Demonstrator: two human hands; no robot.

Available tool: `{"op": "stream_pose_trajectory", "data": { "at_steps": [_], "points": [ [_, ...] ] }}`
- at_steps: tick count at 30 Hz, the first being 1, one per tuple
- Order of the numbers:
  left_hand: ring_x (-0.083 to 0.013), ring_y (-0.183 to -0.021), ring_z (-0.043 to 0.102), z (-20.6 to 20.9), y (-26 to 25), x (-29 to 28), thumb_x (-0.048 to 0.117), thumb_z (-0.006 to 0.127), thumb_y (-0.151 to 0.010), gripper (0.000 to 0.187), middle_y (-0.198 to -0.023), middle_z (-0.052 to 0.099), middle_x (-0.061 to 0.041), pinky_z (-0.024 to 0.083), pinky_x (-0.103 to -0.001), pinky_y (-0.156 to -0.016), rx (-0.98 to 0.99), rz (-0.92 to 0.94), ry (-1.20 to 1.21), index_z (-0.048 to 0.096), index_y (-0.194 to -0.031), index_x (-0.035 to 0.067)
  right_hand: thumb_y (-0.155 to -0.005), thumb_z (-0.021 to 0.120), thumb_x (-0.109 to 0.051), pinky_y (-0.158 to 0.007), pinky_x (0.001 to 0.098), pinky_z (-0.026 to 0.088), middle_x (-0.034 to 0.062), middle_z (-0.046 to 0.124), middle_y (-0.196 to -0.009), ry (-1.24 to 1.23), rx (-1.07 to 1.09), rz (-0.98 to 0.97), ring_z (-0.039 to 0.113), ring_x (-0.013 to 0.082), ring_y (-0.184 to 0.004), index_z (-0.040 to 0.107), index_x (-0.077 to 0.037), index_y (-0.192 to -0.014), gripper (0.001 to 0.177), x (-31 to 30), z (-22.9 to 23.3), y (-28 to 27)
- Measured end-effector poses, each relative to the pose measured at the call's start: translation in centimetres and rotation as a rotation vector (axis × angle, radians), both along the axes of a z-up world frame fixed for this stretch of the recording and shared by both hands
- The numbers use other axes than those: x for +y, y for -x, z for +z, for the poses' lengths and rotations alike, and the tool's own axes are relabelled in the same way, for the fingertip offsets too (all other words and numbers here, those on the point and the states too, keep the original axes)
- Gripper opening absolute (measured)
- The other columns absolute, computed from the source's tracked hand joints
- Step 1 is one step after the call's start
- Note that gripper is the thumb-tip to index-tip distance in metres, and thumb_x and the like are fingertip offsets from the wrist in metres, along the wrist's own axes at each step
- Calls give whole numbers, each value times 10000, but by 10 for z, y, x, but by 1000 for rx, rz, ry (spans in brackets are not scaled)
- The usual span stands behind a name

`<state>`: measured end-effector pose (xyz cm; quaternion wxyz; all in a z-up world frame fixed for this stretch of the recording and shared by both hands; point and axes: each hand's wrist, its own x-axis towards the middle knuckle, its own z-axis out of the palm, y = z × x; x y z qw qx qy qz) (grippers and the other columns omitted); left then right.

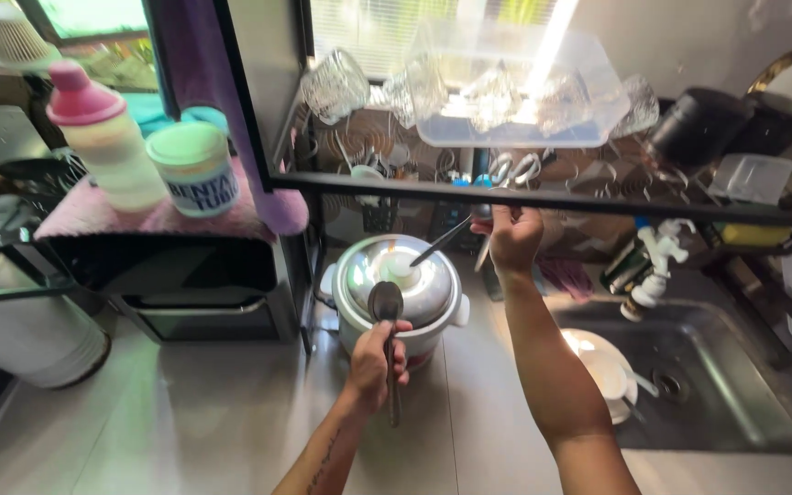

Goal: Set the dining table with plates, bowls, and cutlery.

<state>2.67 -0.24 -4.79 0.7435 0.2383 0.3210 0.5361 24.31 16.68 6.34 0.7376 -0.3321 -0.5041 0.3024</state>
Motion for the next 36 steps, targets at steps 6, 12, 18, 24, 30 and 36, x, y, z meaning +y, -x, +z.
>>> {"op": "stream_pose_trajectory", "data": {
  "at_steps": [6, 12, 18, 24, 30, 36],
  "points": [
    [-215, -574, 586, 12, -2, -10, 349, 407, -1043, 397, -694, 572, -77, 585, -425, -586, -24, -20, 47, 560, -1186, 11, -995, 652, -89, -530, 276, 614, 131, 700, -977, 274, -260, 264, 705, 162, -693, 665, 23, -1127, 173, -71, -11, 27],
    [-273, -686, 682, 16, -1, -14, 349, 373, -1060, 412, -850, 660, -166, 606, -435, -640, -66, -64, -1, 509, -1234, 2, -925, 690, -61, -493, 284, 619, 124, 682, -943, 428, -505, 439, 717, 166, -649, 698, -7, -1189, 270, -110, -27, 62],
    [-254, -624, 671, 15, 6, -16, 377, 372, -1036, 467, -828, 654, -153, 595, -416, -579, -20, -61, 22, 558, -1261, 13, -921, 725, -64, -551, 277, 642, 100, 738, -824, 379, -535, 504, 711, 117, -682, 743, -2, -1149, 237, -105, -46, 68],
    [-82, -501, 456, 15, 10, -10, 296, 536, -1027, 345, -723, 557, -9, 341, -244, -414, 82, -57, -8, 605, -1264, 54, -927, 755, -123, -647, 259, 590, 60, 765, -882, 195, -663, 388, 693, 97, -760, 769, -22, -1124, 222, -93, -38, 68],
    [-69, -464, 392, 33, 4, -6, 270, 539, -1008, 318, -680, 500, 15, 302, -239, -404, 29, -42, -13, 607, -1250, 75, -939, 737, -142, -768, 283, 572, 99, 768, -934, 103, -649, -33, 723, 149, -823, 765, -46, -1105, 194, -10, -5, 60],
    [-66, -463, 402, 45, -7, 5, 289, 532, -1005, 301, -697, 515, 15, 311, -234, -409, 51, 3, -9, 603, -1225, 96, -905, 710, -64, -917, 409, 527, 154, 727, -1029, -354, -931, -262, 668, 329, -1006, 755, -75, -1119, 218, 89, 0, 59]
  ]
}}
